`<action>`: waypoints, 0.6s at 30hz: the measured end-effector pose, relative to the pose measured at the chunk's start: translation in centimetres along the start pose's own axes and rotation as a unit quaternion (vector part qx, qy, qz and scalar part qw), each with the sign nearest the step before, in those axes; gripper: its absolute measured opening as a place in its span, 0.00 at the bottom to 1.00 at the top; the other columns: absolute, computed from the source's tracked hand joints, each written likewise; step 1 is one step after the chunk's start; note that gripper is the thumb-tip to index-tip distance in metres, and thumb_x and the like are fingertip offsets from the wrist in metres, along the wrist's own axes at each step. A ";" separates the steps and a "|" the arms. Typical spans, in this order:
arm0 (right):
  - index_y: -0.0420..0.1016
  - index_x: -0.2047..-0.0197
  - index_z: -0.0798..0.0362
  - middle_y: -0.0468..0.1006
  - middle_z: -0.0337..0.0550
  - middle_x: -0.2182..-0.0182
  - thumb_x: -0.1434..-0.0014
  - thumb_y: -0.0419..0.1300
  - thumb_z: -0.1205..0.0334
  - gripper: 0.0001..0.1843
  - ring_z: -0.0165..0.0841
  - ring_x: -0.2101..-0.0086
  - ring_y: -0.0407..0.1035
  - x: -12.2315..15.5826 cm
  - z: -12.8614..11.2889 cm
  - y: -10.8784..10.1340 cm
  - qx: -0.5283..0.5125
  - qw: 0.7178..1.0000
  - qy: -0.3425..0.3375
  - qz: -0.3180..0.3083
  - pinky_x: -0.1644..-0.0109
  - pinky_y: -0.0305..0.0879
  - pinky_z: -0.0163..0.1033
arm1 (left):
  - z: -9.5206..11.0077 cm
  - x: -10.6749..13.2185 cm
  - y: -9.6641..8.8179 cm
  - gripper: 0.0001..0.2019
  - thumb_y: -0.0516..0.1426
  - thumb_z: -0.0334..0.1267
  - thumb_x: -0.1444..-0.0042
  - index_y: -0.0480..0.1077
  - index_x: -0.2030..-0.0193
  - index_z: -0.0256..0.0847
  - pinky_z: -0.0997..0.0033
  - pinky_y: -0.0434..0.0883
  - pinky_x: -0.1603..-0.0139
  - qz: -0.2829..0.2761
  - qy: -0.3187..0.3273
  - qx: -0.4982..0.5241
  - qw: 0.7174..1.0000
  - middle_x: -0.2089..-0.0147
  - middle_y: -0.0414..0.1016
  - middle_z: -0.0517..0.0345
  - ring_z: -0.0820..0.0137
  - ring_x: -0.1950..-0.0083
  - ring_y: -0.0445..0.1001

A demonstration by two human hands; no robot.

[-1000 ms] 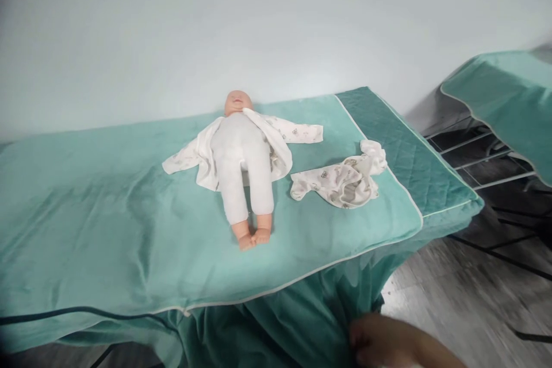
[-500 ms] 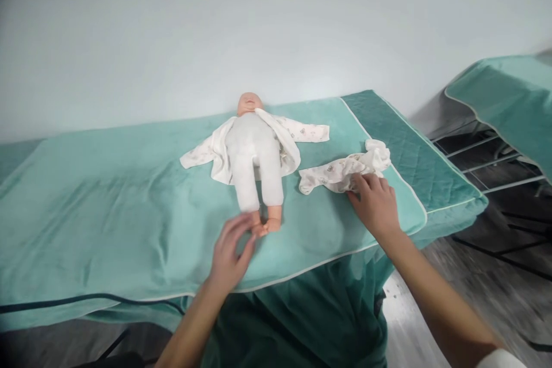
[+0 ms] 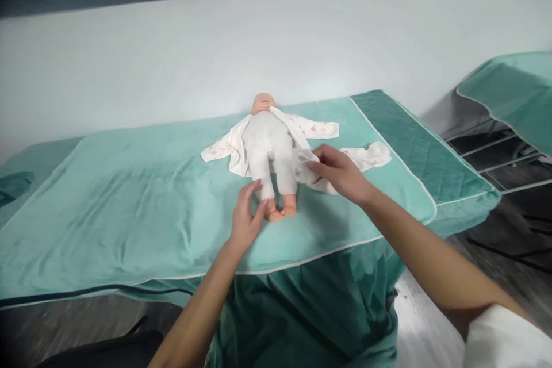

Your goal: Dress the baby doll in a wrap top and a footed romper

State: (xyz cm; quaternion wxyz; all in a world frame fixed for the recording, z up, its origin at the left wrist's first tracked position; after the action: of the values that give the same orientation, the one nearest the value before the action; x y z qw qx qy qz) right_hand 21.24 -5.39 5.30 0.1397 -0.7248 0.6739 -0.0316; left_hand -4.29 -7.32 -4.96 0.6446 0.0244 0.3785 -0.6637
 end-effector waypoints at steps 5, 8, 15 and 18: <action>0.69 0.60 0.53 0.71 0.34 0.71 0.36 0.66 0.51 0.15 0.26 0.73 0.67 -2.3 -7.8 4.0 -0.101 0.977 -0.081 -0.170 0.72 0.66 0.31 | 4.8 -5.5 -3.4 0.31 0.60 0.49 0.35 0.56 0.28 0.50 0.54 0.71 0.34 0.008 0.007 0.121 0.993 0.28 0.62 0.45 0.58 0.30 0.69; 0.70 0.52 0.55 0.73 0.38 0.62 0.34 0.63 0.53 0.15 0.27 0.64 0.72 -2.7 -11.8 5.3 -0.094 0.957 -0.167 -0.219 0.65 0.71 0.32 | 6.9 -9.1 -5.9 0.29 0.62 0.48 0.37 0.61 0.32 0.49 0.54 0.70 0.33 0.033 0.049 0.092 0.994 0.32 0.66 0.49 0.57 0.30 0.68; 0.69 0.49 0.51 0.73 0.37 0.60 0.34 0.62 0.60 0.12 0.33 0.57 0.73 -1.1 -13.7 7.2 0.008 0.944 -0.227 -0.240 0.55 0.76 0.38 | 6.0 -11.1 -10.9 0.07 0.57 0.39 0.36 0.71 0.54 0.41 0.70 0.73 0.51 0.189 0.010 0.024 0.982 0.54 0.73 0.57 0.70 0.52 0.74; 0.68 0.49 0.49 0.75 0.36 0.61 0.35 0.62 0.64 0.13 0.33 0.58 0.74 -1.2 -11.8 7.7 0.009 0.955 -0.206 -0.213 0.54 0.77 0.39 | 6.4 -9.2 -12.2 0.06 0.56 0.38 0.35 0.69 0.53 0.43 0.73 0.72 0.51 0.279 0.006 0.019 0.960 0.53 0.71 0.58 0.73 0.53 0.72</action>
State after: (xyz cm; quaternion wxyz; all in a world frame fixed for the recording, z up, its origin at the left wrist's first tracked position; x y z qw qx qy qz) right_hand 10.89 -6.51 14.87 0.2718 -0.8412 0.4599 0.0833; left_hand -10.48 -4.45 10.18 0.8012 0.1453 0.3478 -0.4648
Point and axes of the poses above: each hand's wrist, its own x-axis away from the middle knuckle, its own y-axis out of the palm, z = x × y, the point moved 4 cm from there along -x, towards the middle knuckle
